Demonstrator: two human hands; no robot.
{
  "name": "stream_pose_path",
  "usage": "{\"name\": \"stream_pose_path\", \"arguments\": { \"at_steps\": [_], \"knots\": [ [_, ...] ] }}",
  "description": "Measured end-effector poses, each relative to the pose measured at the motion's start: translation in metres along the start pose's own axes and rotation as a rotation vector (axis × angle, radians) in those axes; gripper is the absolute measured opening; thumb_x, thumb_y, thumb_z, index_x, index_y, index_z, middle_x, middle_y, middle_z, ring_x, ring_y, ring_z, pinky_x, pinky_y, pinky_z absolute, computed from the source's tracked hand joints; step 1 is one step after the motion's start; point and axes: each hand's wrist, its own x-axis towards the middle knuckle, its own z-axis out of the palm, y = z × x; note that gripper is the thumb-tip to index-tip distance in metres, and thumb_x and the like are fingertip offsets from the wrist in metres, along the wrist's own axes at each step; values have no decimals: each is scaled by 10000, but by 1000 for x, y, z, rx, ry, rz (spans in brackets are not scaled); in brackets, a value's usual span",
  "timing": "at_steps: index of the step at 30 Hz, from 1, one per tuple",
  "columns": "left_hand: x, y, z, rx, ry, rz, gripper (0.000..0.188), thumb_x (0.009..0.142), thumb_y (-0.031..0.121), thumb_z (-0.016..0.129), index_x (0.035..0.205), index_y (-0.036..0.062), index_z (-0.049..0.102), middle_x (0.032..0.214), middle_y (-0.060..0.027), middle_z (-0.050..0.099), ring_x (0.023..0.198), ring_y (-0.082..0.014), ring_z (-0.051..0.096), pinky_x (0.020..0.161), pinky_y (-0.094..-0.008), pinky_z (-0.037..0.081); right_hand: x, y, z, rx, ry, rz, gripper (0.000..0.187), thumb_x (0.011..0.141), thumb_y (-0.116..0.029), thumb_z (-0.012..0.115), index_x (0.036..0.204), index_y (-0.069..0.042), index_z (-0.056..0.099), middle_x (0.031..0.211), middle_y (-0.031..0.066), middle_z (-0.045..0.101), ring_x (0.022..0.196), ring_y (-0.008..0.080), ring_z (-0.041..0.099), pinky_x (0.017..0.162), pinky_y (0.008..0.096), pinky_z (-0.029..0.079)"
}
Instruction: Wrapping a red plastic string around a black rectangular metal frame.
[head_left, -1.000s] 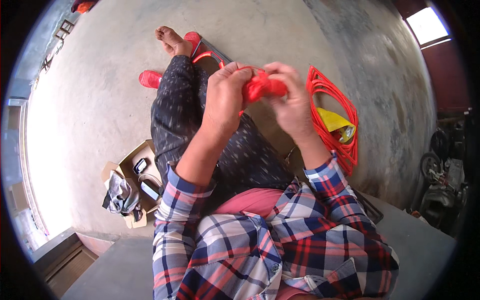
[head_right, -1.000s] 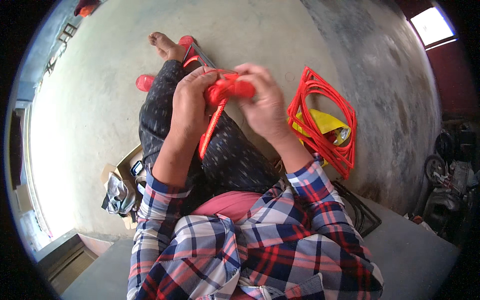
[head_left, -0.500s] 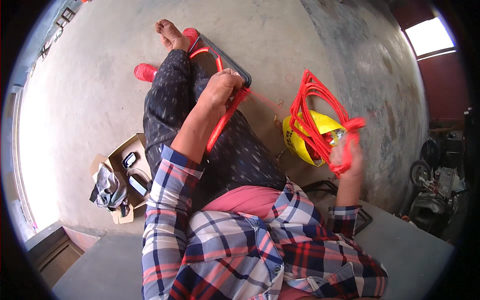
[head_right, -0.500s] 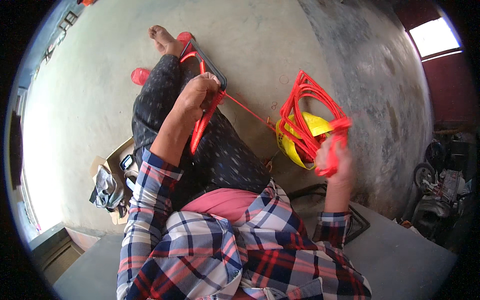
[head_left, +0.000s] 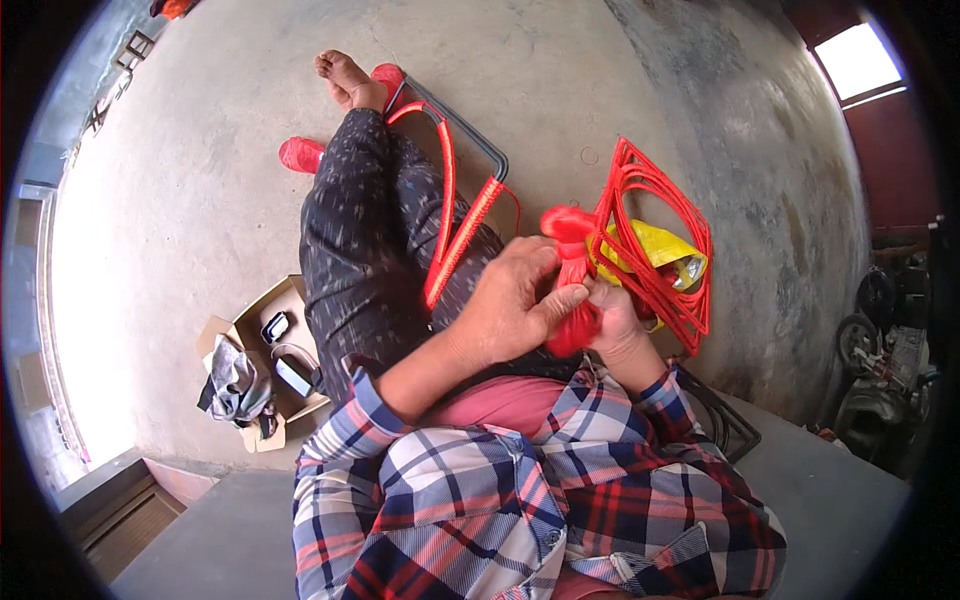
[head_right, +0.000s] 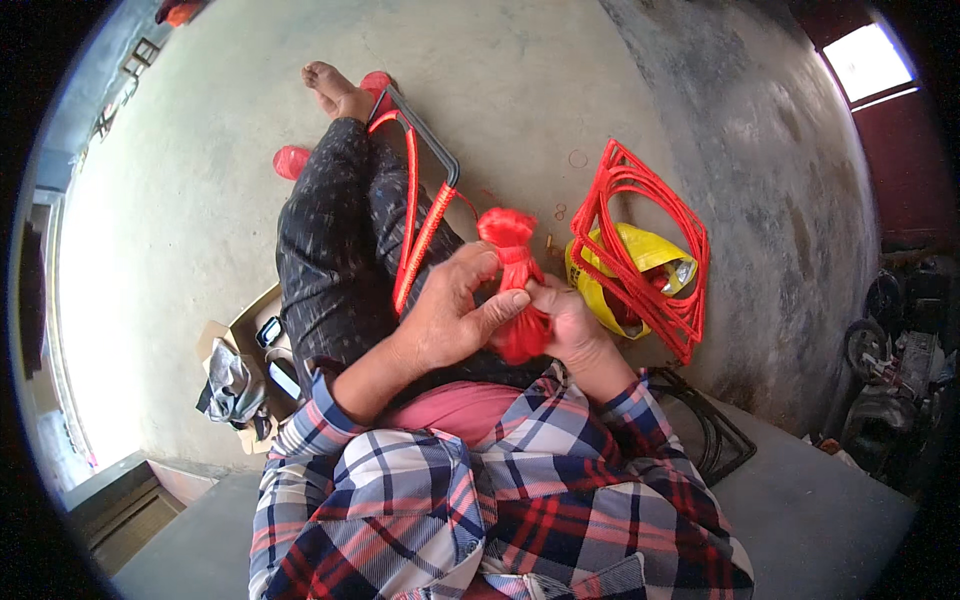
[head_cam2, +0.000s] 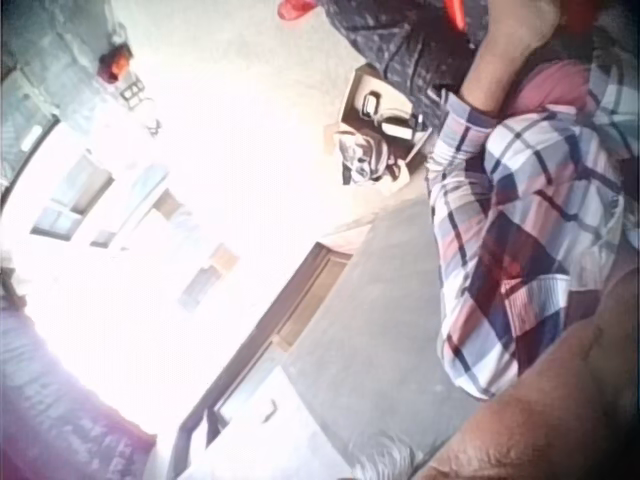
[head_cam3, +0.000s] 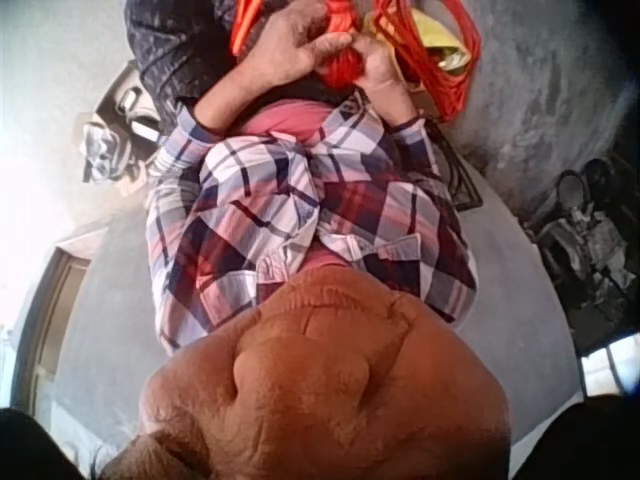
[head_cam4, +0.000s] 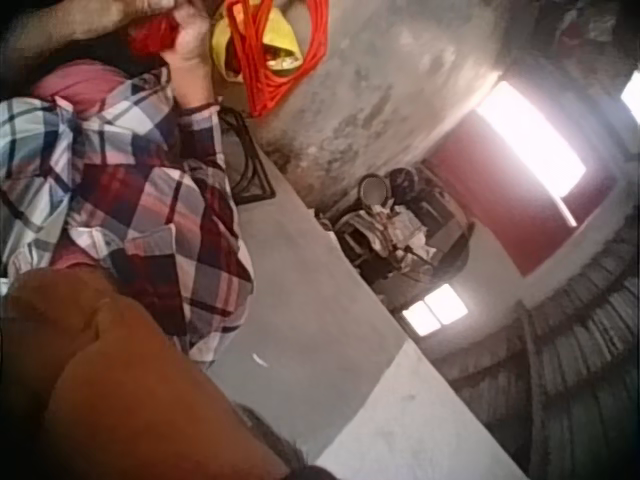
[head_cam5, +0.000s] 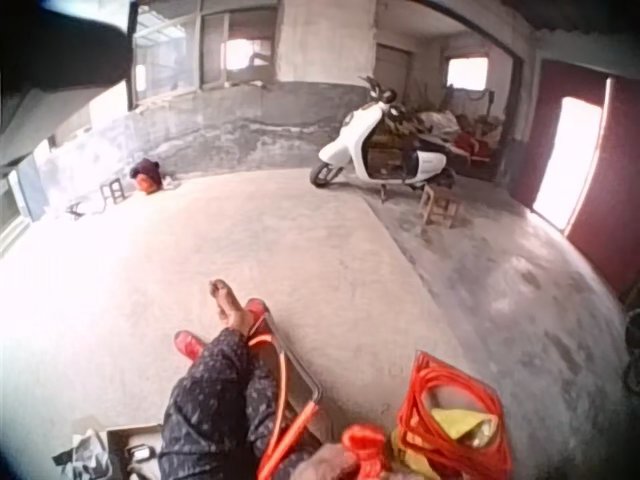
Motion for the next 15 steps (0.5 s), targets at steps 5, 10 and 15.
{"name": "stream_pose_path", "arguments": {
  "at_steps": [5, 10, 15],
  "knots": [
    [14, 24, -32, -992, 259, -315, 246, 955, 86, 555, 1190, 23, 594, 1076, -44, 632, 930, -140, 626, 845, -267, 491, 22, -21, 3, -353, -305, 202, 495, 908, -507, 585, 1119, -61, 624, 763, 25, 610, 560, 85, 476, 475, 208, 305],
    [41, -28, -81, 239, 576, 175, 278, 831, 28, 594, 1077, 106, 697, 1030, -32, 574, 991, -181, 578, 875, -317, 469, 83, -64, 4, -508, -204, -173, 355, 883, -294, 643, 1132, -40, 646, 816, 13, 594, 614, 78, 466, 525, 211, 354],
    [63, -59, -82, 1090, 348, -49, 273, 703, 43, 626, 944, 128, 721, 947, -60, 586, 913, -262, 584, 797, -412, 465, 126, -47, 22, -1265, -88, -474, 419, 734, -128, 723, 1140, -53, 656, 1123, 71, 580, 770, 164, 592, 748, 297, 500]
  ]
}}
